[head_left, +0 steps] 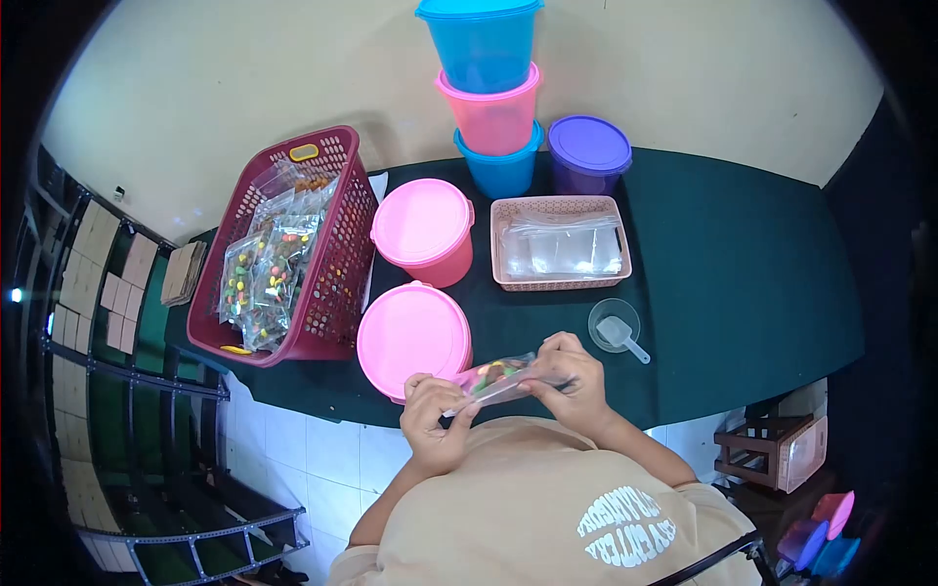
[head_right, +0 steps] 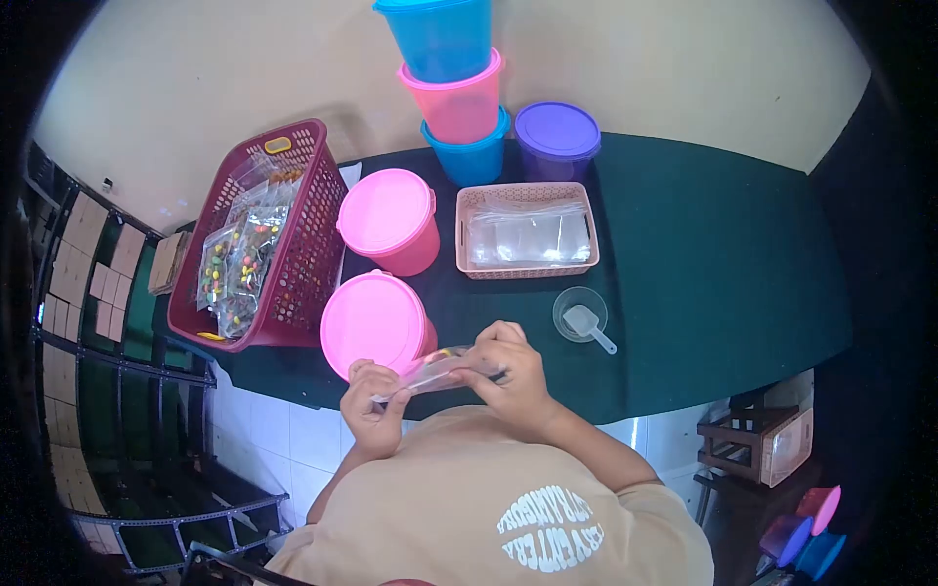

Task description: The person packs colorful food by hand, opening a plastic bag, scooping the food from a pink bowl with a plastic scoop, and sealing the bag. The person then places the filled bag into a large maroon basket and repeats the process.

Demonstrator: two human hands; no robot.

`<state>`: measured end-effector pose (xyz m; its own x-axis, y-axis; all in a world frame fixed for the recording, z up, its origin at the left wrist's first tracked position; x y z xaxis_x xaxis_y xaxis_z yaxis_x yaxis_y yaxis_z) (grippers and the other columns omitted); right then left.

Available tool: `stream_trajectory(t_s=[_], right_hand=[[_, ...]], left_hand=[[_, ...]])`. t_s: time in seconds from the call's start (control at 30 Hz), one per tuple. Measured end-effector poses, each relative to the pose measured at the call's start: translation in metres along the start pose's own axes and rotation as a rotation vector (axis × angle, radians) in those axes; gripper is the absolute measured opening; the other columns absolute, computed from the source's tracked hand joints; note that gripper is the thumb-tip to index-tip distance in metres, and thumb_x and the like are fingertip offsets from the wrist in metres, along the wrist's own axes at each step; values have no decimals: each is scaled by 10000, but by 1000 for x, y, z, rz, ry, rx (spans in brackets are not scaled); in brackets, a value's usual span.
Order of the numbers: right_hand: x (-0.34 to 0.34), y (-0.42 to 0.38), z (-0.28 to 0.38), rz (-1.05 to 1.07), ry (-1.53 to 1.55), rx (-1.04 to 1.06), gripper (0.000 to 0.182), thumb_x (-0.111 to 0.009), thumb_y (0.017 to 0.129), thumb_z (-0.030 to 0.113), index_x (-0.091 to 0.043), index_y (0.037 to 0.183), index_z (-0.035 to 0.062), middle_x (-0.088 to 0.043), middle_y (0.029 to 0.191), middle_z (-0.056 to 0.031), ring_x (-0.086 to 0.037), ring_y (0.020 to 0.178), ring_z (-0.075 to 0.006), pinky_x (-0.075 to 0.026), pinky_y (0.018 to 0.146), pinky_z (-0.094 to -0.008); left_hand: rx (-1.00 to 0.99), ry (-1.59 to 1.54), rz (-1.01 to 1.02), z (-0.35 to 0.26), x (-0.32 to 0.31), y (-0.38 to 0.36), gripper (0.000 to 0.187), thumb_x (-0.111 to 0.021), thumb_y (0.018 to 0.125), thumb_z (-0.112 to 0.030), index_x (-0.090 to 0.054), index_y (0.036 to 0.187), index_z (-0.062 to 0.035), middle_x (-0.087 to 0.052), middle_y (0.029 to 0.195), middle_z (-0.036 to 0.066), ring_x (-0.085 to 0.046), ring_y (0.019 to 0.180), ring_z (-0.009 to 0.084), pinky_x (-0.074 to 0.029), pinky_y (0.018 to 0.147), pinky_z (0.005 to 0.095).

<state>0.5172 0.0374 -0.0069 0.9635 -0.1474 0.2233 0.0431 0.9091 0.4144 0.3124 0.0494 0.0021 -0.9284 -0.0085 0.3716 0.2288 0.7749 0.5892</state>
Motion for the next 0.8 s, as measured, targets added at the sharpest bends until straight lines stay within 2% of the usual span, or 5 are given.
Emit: stream_trajectory(t_s=[0.1,0.47,0.57,0.67,0.8], right_hand=[[5,0,-3,-2,-83,79,130,-776,689,101,-714,803,93,-622,755,-37,-520,777,-206,-395,762,-334],[7,-6,1,9,46,85,132,-770,668,52,-679,763,62,-622,741,-38,-526,749,-200,-399,739,-334],[-3,-8,3,-98,256,75,137,-744,685,-18,-638,750,37,-610,734,-62,-537,745,-196,-420,705,-338],[-5,-1,-1,-223,249,198,166,-721,717,-70,-600,791,16,-606,765,-87,-572,793,-211,-457,731,-363],[-17,9,8,-52,146,383,217,-708,795,42,-629,994,9,-640,1058,-157,-611,946,-294,-475,860,-401]], left_hand=[[56,-35,-86,0,7,0,116,-742,752,-93,-631,729,-72,-636,717,46,-617,747,189,-338,944,416],[27,3,-51,11,27,1,233,-663,869,-281,-636,776,-69,-646,750,48,-609,774,190,-307,993,439],[209,-15,-119,19,22,3,130,-661,852,-134,-601,880,-22,-617,911,90,-578,875,221,-399,899,361],[59,157,-289,-1,23,16,271,-721,799,-159,-610,1019,-45,-636,1050,115,-586,922,272,-418,883,386],[26,2,251,-19,15,23,477,-786,739,-162,-594,1158,-43,-555,1268,150,-570,1092,301,-434,936,387]])
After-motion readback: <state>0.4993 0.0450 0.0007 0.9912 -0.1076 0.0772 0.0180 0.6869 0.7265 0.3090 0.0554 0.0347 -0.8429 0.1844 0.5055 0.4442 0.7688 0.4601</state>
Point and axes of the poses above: each hand's wrist, its own y-axis towards the middle knuckle, its own x-axis out of the back of the hand, z = x × y, the point moved 1 cm from there along y, towards the middle knuckle
